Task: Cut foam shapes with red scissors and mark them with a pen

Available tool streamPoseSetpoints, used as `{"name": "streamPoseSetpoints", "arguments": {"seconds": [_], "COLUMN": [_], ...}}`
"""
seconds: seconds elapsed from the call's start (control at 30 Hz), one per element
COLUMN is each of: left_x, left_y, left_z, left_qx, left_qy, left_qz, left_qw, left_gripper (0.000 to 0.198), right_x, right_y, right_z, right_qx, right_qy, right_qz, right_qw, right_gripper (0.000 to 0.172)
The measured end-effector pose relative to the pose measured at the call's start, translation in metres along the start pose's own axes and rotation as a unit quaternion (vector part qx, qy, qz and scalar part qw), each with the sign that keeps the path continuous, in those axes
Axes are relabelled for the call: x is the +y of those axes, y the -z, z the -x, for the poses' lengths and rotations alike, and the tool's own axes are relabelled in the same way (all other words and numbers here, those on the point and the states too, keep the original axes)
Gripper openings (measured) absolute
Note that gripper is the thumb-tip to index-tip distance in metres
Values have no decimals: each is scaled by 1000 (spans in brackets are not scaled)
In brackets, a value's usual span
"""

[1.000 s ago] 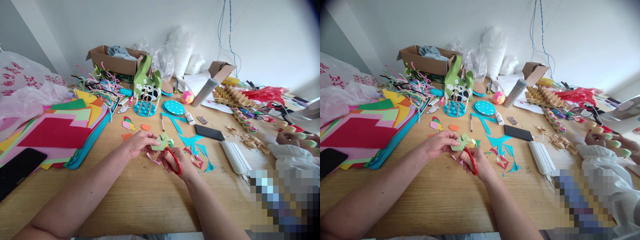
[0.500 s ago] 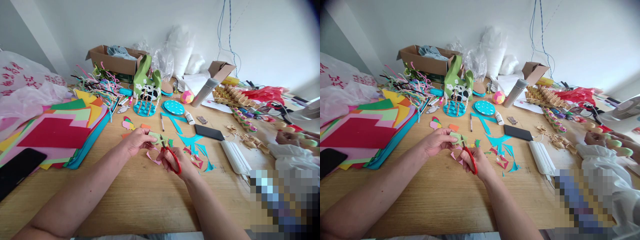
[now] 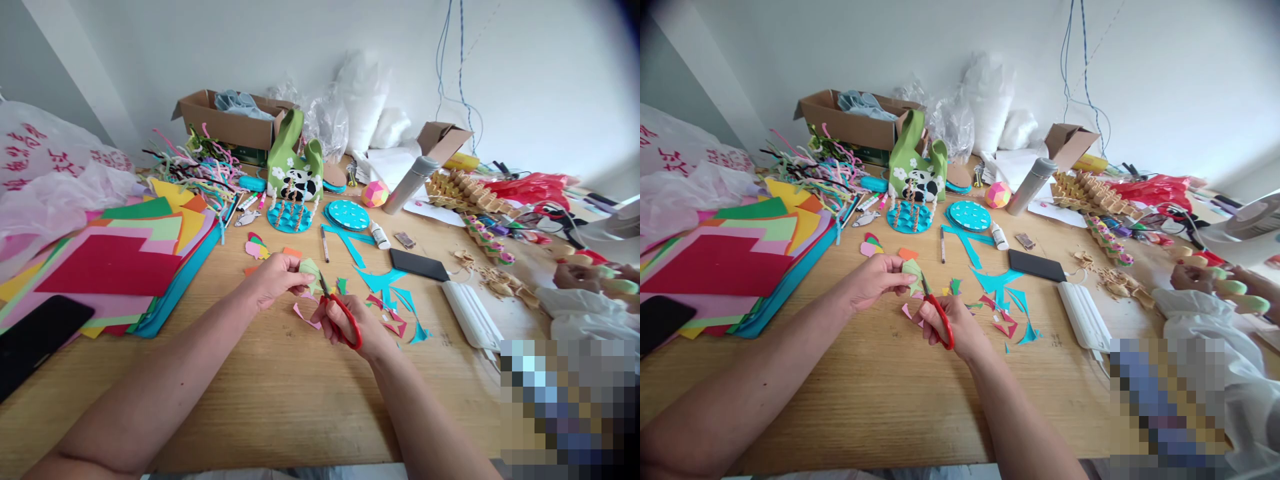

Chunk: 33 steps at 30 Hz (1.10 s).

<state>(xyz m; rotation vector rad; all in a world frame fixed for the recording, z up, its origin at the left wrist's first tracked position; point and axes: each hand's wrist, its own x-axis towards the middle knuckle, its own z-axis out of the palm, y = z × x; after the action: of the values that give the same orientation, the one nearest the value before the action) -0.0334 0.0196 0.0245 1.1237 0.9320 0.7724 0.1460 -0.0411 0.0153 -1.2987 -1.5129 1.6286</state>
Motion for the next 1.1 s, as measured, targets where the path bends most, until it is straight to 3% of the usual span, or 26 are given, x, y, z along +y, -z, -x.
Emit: {"name": "streamPoseSetpoints", "arguments": {"seconds": [0.43, 1.1], "left_x": [3, 4], "left_y": [3, 3], "left_z": [2, 1], "left_qx": [-35, -41], "left_qy": [-24, -19], "left_qz": [-82, -100], "left_qw": [996, 994], "left_gripper": [14, 14], "right_x": [-1, 0], "right_y": [0, 1], "right_z": [1, 1], "right_qx": [-15, -20], "right_qy": [-6, -13], "right_qz": [16, 33], "right_qw": [1000, 999], "right_gripper": [62, 51]}}
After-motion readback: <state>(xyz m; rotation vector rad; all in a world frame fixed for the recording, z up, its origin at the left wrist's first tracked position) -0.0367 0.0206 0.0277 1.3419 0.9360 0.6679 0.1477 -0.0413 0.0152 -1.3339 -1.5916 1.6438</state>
